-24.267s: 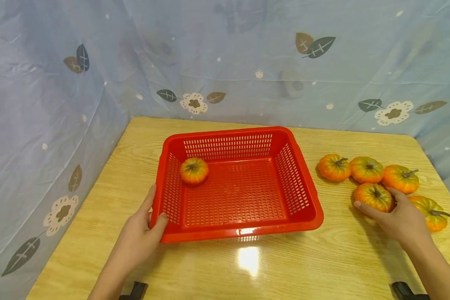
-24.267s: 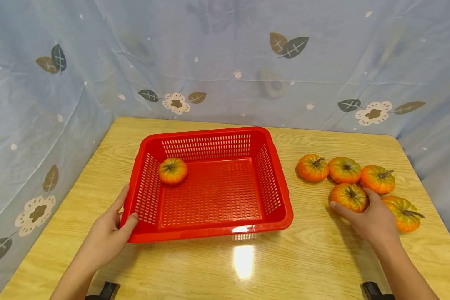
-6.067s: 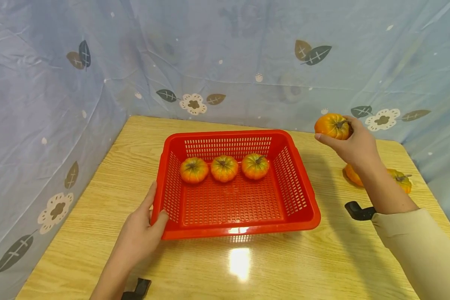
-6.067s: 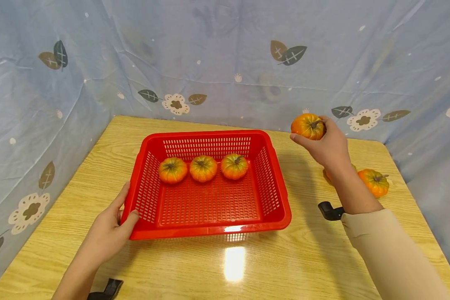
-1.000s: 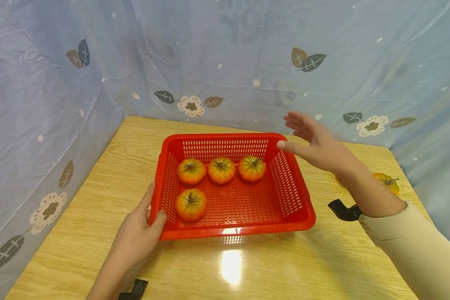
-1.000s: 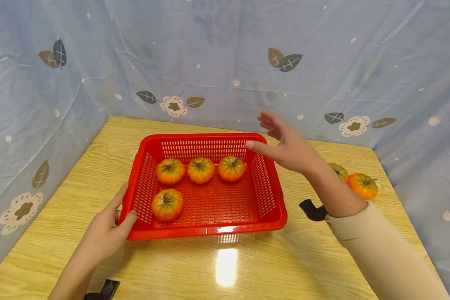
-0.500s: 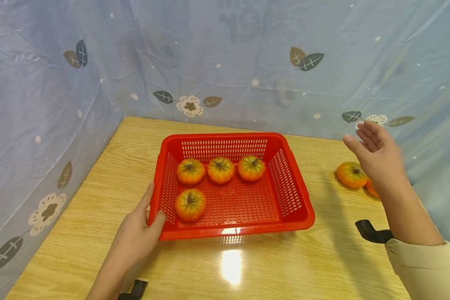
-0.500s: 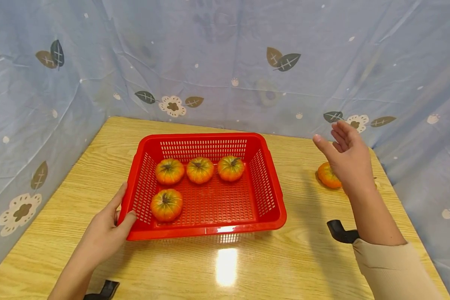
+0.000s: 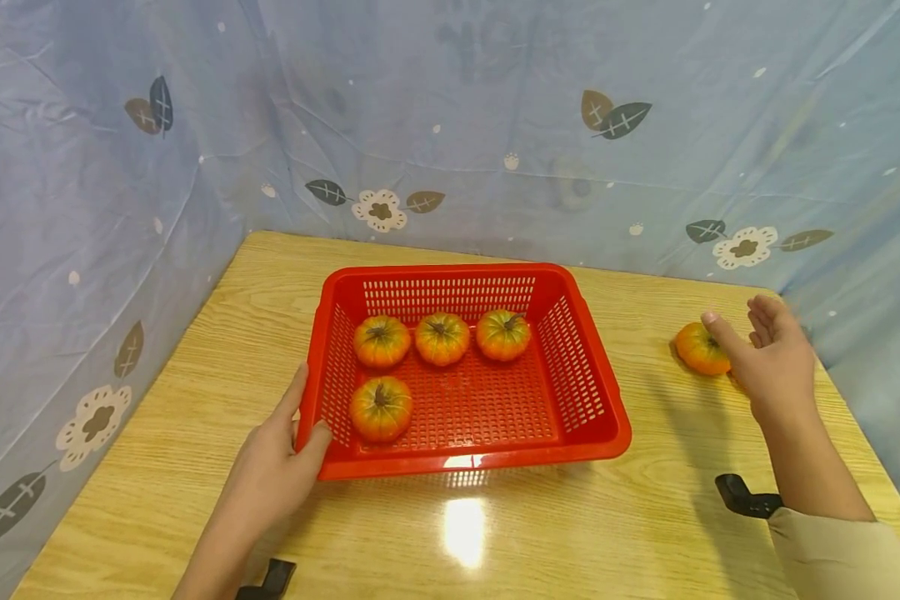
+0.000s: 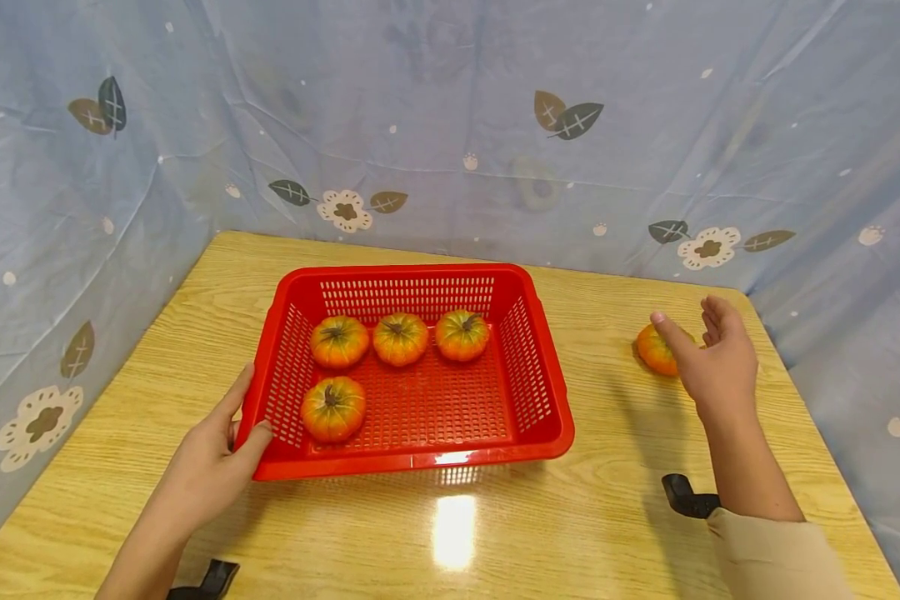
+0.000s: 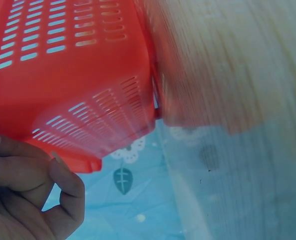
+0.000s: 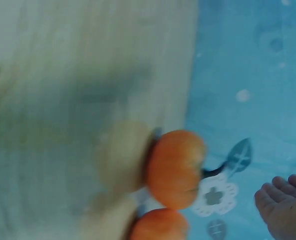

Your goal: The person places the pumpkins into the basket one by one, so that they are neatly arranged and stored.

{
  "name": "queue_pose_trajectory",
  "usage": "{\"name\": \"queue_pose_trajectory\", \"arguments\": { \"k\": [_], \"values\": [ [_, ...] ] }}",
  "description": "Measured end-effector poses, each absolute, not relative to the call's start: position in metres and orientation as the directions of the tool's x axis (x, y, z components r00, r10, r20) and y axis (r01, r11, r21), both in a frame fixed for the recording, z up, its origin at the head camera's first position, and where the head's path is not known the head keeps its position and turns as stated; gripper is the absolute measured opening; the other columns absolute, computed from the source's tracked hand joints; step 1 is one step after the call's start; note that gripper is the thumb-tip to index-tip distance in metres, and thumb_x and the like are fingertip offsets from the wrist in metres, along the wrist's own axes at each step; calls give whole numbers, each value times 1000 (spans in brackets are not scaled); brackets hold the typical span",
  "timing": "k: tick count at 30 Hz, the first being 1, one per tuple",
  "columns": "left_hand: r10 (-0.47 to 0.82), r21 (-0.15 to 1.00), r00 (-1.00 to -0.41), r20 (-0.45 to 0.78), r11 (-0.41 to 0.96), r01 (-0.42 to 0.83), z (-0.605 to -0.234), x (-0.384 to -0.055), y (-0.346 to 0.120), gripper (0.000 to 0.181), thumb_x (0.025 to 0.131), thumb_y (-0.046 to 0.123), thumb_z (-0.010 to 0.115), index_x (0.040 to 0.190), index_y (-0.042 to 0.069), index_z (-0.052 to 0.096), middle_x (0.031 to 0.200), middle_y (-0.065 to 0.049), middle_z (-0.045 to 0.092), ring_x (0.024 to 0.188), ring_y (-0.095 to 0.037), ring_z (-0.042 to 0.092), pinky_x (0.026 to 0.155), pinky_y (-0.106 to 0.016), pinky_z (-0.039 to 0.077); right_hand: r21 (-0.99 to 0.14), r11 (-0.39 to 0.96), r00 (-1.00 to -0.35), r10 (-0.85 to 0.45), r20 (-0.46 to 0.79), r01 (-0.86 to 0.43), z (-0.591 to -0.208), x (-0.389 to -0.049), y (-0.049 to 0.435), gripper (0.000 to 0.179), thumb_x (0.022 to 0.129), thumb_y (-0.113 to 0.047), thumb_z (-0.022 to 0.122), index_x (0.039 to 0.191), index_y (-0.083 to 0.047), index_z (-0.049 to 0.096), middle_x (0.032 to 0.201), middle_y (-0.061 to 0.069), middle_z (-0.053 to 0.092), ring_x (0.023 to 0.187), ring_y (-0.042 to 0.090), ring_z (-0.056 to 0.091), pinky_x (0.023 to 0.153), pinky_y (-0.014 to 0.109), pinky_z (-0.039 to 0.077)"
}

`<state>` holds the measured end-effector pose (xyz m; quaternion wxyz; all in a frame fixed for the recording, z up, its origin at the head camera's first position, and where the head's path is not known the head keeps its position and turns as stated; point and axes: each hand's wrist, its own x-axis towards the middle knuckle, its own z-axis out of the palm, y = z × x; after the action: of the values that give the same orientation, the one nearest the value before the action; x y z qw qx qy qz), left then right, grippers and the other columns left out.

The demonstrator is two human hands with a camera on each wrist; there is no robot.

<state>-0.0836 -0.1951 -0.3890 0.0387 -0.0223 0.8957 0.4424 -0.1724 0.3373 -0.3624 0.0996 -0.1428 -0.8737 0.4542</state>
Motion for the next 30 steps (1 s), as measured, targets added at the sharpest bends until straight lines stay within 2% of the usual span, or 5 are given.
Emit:
{"name": "queue_pose_trajectory", "arguments": {
  "k": [4, 8, 12, 18, 30],
  "values": [
    [-3, 792, -996, -94, 606, -76, -389, -84, -195, 79, 101, 17, 56, 165, 24, 9, 83, -6, 71, 41, -13, 40, 39, -29, 37, -782, 576, -938, 345, -34, 240, -375, -175, 344, 98, 98, -52, 59, 164, -6, 2, 168, 17, 3, 152, 39, 4, 117, 59, 17],
    [-1, 796, -995, -96, 601, -77, -390, -84, -195, 79, 101, 18, 56, 165, 25, 9, 89, -9, 72, 41, -13, 39, 39, -30, 36, -752, 601, -936, 348, -58, 270, -383, -178, 346, 101, 97, -53, 60, 163, -4, 2, 166, 22, 1, 150, 46, 3, 113, 66, 20],
    [-4, 798, -996, -85, 598, -71, -391, -84, -195, 79, 101, 18, 57, 165, 24, 10, 103, -12, 73, 43, -13, 40, 41, -31, 37, -740, 617, -937, 344, -51, 267, -388, -180, 347, 102, 96, -53, 61, 163, -3, 1, 165, 25, 0, 149, 49, 3, 111, 69, 21],
    [-7, 797, -997, -81, 601, -69, -391, -83, -196, 79, 101, 18, 57, 165, 25, 10, 101, -12, 73, 42, -12, 40, 40, -30, 37, -723, 641, -944, 327, -47, 258, -396, -183, 350, 103, 96, -52, 62, 162, -1, 1, 164, 29, 1, 147, 54, 8, 107, 71, 25],
    [-5, 785, -997, -80, 616, -66, -390, -84, -195, 80, 101, 18, 56, 165, 25, 9, 70, -2, 64, 42, -11, 38, 40, -30, 37, -657, 699, -946, 318, -67, 282, -406, -188, 356, 104, 96, -55, 61, 161, 4, 4, 156, 40, 16, 130, 62, 30, 99, 69, 36]
  ]
}}
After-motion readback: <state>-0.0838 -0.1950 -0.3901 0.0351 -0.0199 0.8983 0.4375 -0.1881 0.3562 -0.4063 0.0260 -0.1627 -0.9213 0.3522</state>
